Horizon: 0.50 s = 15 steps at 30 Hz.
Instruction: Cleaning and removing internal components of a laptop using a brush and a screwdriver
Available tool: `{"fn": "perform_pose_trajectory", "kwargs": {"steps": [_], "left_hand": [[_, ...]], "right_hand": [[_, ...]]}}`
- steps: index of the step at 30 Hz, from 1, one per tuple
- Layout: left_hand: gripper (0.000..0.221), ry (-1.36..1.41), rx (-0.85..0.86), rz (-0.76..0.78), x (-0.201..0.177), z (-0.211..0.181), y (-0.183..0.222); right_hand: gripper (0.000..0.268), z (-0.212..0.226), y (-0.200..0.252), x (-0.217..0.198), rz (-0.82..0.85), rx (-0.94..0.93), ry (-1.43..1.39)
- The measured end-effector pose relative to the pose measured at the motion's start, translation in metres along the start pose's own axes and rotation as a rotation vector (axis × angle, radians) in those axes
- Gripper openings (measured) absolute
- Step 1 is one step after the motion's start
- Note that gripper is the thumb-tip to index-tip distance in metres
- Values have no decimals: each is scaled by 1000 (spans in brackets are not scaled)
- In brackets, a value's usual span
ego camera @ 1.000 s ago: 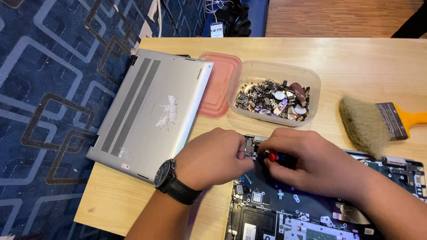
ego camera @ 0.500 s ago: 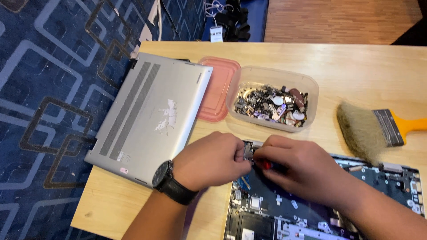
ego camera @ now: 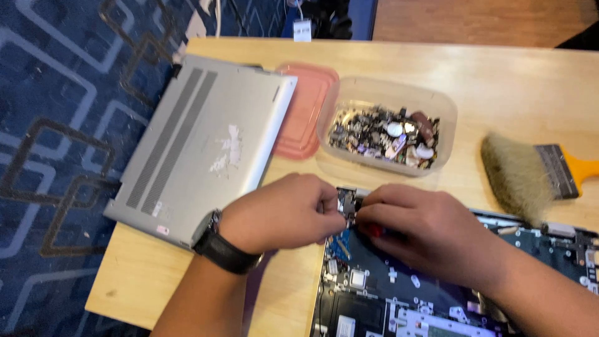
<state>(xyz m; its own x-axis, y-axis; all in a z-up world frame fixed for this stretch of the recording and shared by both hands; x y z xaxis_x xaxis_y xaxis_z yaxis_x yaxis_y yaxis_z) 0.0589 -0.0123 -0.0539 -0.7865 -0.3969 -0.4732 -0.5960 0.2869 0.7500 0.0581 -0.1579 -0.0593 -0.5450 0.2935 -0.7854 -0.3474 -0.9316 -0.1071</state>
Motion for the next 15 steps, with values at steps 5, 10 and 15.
{"fn": "perform_pose_trajectory", "kwargs": {"steps": [5, 10, 15], "left_hand": [[28, 3, -41, 18, 0, 2, 0], [25, -64, -7, -23, 0, 0, -1], [23, -68, -15, -21, 2, -1, -1]], "right_hand": [[16, 2, -2, -3, -65, 88, 140], [14, -1, -4, 1, -37, 129, 166], [21, -2, -6, 14, 48, 252, 247]]}}
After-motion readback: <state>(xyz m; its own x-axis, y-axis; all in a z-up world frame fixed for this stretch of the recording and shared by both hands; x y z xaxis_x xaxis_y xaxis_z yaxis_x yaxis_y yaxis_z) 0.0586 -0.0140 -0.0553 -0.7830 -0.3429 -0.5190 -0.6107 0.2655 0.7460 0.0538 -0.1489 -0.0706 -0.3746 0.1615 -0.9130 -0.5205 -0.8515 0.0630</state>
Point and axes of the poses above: each hand's wrist, its own y-axis away from the middle knuckle, its own x-axis out of the palm, z = x × y, the point moved 8 cm from there along -y, towards the middle knuckle, and after that the axes turned 13 degrees about z, right-handed, at the moved point
